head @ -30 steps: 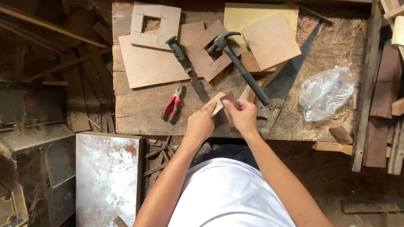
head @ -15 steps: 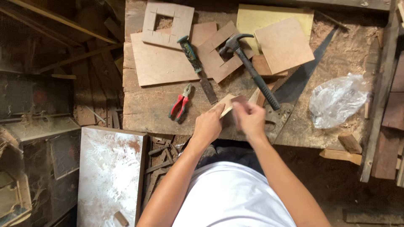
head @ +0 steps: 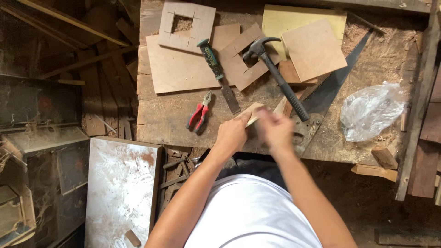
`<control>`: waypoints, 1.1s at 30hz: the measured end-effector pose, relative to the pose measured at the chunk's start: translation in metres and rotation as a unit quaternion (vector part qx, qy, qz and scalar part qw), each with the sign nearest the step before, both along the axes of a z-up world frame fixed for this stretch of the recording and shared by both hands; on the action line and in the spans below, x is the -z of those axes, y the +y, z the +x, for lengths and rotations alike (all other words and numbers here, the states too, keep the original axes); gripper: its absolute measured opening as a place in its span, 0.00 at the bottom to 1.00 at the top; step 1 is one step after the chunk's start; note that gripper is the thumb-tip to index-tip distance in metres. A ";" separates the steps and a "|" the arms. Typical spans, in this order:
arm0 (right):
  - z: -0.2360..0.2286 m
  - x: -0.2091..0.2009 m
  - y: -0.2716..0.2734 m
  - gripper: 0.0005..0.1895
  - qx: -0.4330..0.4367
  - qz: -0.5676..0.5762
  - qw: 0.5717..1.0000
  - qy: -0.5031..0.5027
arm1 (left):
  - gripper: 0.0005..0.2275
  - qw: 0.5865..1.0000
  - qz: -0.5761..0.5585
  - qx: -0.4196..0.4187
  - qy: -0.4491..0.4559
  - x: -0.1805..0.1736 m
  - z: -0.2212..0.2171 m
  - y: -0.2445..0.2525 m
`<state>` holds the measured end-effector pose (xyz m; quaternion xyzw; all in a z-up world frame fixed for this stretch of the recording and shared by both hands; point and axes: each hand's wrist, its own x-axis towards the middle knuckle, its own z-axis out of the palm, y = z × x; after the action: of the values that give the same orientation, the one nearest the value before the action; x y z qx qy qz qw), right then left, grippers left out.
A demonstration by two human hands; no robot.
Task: The person assembles small wooden frames by tapping thin wooden strips into grooves using a hammer and a blue-handled mallet. The person then sands the edges of the assembled pieces with sandpaper and places the finished frames into a plastic bag.
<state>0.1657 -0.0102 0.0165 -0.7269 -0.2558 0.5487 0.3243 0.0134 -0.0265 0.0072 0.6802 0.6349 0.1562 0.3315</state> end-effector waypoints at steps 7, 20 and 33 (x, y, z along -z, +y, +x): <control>-0.004 0.001 -0.003 0.15 -0.081 0.117 0.989 -0.030 | 0.15 0.997 -0.060 0.028 0.030 -0.001 -0.002 0.004; 0.000 0.021 -0.003 0.12 0.003 0.077 0.994 0.083 | 0.20 0.998 0.042 0.018 -0.035 -0.004 -0.003 0.002; -0.014 0.025 -0.027 0.14 -0.105 0.105 0.987 0.054 | 0.08 0.995 -0.038 0.060 0.065 0.012 -0.011 -0.010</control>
<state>0.1522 -0.0370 -0.0090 -0.6273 -0.3693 0.5880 0.3527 0.0026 -0.0368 -0.0044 0.7126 0.6187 0.0672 0.3239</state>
